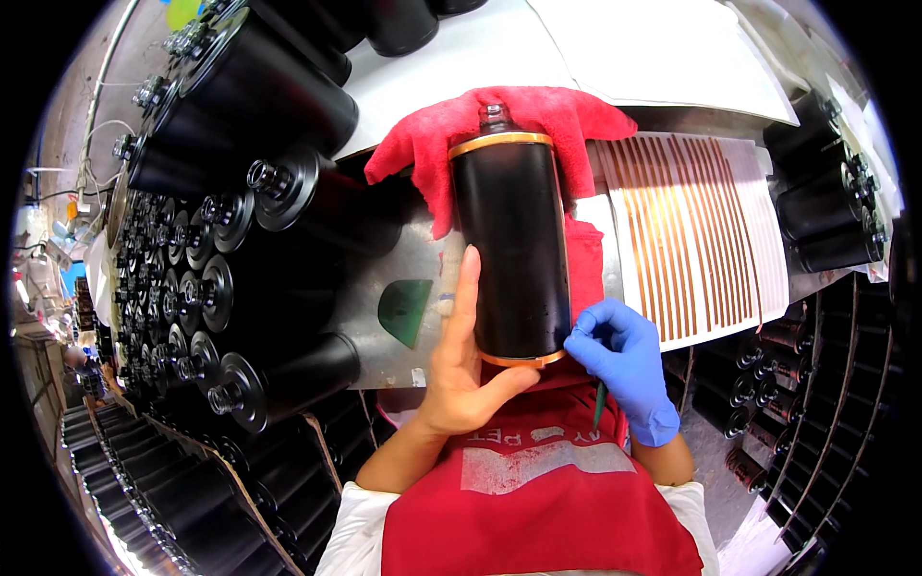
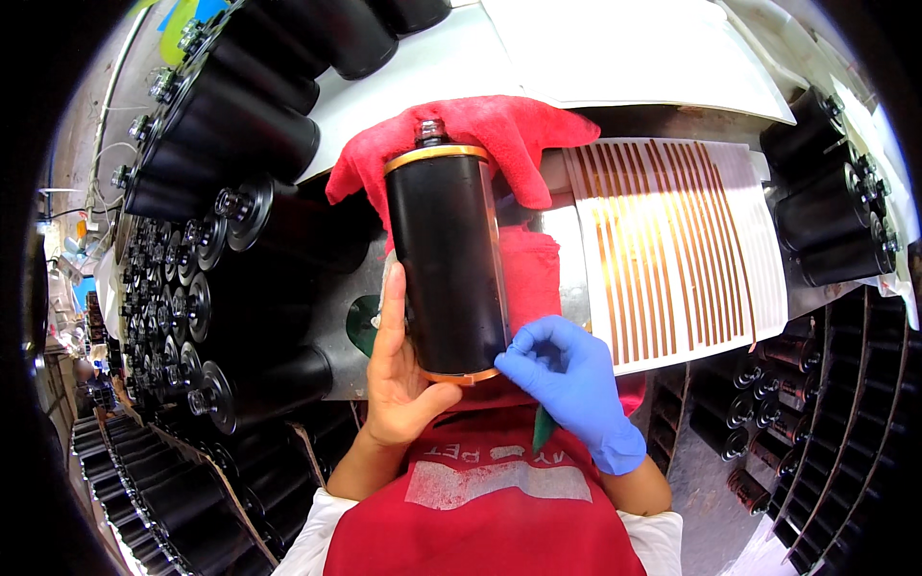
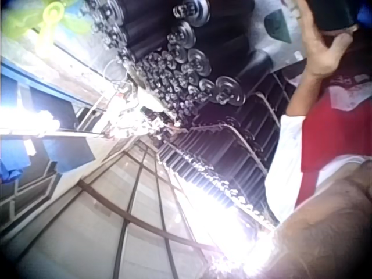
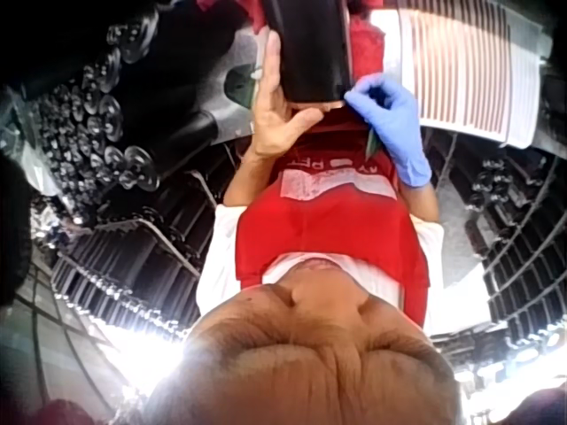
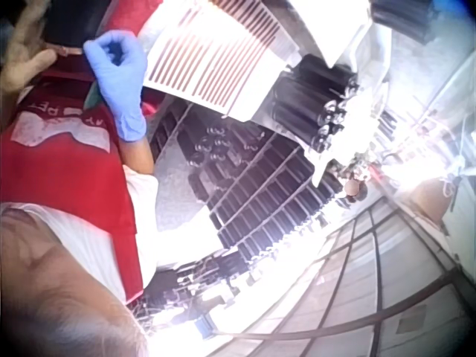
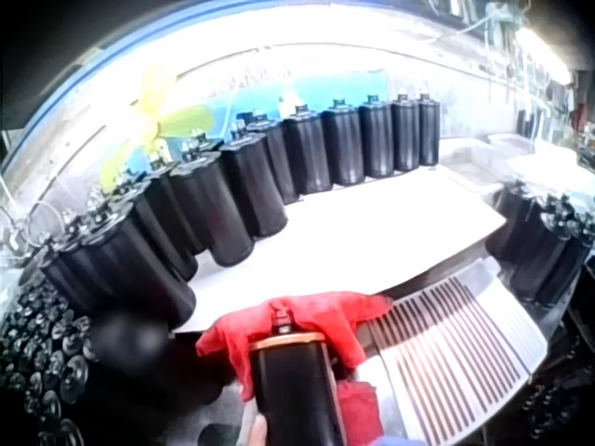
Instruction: The person applies decorative labels to black cylindrical containers. They peel a label from a sheet, wrap it around the container, and smooth it down with a green sponge. The person repeats this process for multiple containers, handling them one at a time.
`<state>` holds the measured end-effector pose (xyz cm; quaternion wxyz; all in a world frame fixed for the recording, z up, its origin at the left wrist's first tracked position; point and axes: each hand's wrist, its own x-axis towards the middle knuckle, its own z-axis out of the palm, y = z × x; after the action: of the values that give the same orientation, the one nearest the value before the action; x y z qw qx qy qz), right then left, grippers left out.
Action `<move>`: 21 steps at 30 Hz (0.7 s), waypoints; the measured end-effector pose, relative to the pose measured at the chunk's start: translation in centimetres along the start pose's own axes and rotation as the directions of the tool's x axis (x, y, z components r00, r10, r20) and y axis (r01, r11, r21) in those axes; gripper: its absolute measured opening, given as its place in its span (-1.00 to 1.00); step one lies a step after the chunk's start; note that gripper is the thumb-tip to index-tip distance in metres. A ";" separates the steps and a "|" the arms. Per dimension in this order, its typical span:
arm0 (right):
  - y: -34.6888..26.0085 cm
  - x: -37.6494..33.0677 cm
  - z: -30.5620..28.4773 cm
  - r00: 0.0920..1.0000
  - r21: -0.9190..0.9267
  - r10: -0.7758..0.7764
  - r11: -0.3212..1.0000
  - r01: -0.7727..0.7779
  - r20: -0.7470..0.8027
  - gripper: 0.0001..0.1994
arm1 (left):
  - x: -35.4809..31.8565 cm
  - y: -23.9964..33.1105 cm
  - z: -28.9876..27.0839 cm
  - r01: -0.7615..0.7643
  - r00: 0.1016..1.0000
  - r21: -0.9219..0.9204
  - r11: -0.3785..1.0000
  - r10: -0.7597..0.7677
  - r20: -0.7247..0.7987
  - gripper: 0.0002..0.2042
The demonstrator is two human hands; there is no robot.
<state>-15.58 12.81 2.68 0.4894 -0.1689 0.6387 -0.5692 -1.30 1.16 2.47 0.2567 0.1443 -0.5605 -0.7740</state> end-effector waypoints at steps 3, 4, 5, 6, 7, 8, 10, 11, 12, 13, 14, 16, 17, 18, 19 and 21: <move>-0.2 -1.1 0.1 0.994 -0.023 -0.100 0.995 0.101 0.048 -0.85 | 0.1 -0.2 -0.6 -0.009 1.000 -0.232 0.973 0.013 0.013 -0.13; -0.2 -1.2 0.3 0.994 -0.041 -0.100 0.994 0.101 0.042 -0.85 | 0.0 -0.2 -0.7 -0.001 1.000 -0.199 0.980 0.004 0.013 -0.14; -0.2 -1.3 0.6 0.994 -0.063 -0.100 0.993 0.102 0.032 -0.84 | 0.0 -0.3 -0.8 0.005 1.000 -0.171 0.985 -0.003 0.014 -0.14; -0.2 -1.3 0.8 0.995 -0.085 -0.101 0.991 0.102 0.021 -0.84 | -0.1 -0.4 -0.8 0.012 1.000 -0.143 0.990 -0.009 0.016 -0.15; -0.3 -1.2 0.8 0.997 -0.071 -0.082 0.994 0.082 0.011 -0.85 | -0.1 -0.3 -0.9 0.020 1.000 -0.124 0.992 -0.018 0.022 -0.15; -0.3 -1.3 0.9 0.996 -0.077 -0.086 0.993 0.086 -0.004 -0.85 | -0.1 -0.2 -0.8 0.028 0.999 -0.105 0.994 -0.025 0.025 -0.15; -0.5 -1.3 1.3 0.995 -0.090 -0.096 0.992 0.092 -0.034 -0.84 | -0.1 -0.2 -1.0 0.039 0.999 -0.062 0.997 -0.037 0.039 -0.15; -0.6 -1.4 1.5 0.991 -0.146 -0.130 0.982 0.122 -0.043 -0.83 | -0.2 -0.2 -1.3 0.044 0.998 -0.036 0.998 -0.042 0.050 -0.15; -0.7 -1.5 1.8 0.985 -0.202 -0.164 0.968 0.151 -0.050 -0.82 | -0.3 -0.2 -1.3 0.052 0.997 -0.054 0.997 -0.049 0.057 -0.14; -0.8 -1.6 2.0 0.979 -0.257 -0.198 0.950 0.178 -0.055 -0.80 | -0.3 -0.2 -1.4 0.061 0.996 -0.072 0.996 -0.056 0.064 -0.14; -0.8 -1.8 2.2 0.966 -0.308 -0.255 0.924 0.229 -0.049 -0.78 | -0.4 -0.3 -1.4 0.073 0.996 -0.138 0.988 -0.064 0.069 -0.14; -0.5 -2.1 2.5 0.930 -0.404 -0.366 0.855 0.325 -0.028 -0.74 | -0.4 -0.3 -1.6 0.080 0.994 -0.195 0.977 -0.063 0.091 -0.12; -0.8 -2.4 2.7 0.919 -0.451 -0.395 0.821 0.350 -0.007 -0.69 | -0.5 -0.5 -1.9 0.077 0.993 -0.188 0.979 -0.057 0.108 -0.12; -1.1 -2.6 2.8 0.909 -0.481 -0.418 0.794 0.370 0.010 -0.69 | -0.6 -0.4 -2.2 0.078 0.991 -0.126 0.989 -0.063 0.118 -0.11; -1.3 -2.8 2.9 0.898 -0.510 -0.439 0.766 0.390 0.028 -0.68 | -0.6 -0.4 -2.5 0.078 0.989 -0.064 0.995 -0.070 0.127 -0.11; -1.9 -3.0 3.3 0.904 -0.538 -0.426 0.752 0.381 0.043 -0.70 | -0.7 -0.2 -3.0 0.082 0.988 0.120 0.989 -0.097 0.124 -0.11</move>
<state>-12.12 12.77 6.07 0.2617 -0.4086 0.7393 -0.4670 0.76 -0.84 1.25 0.1762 0.1333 -0.6123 -0.7591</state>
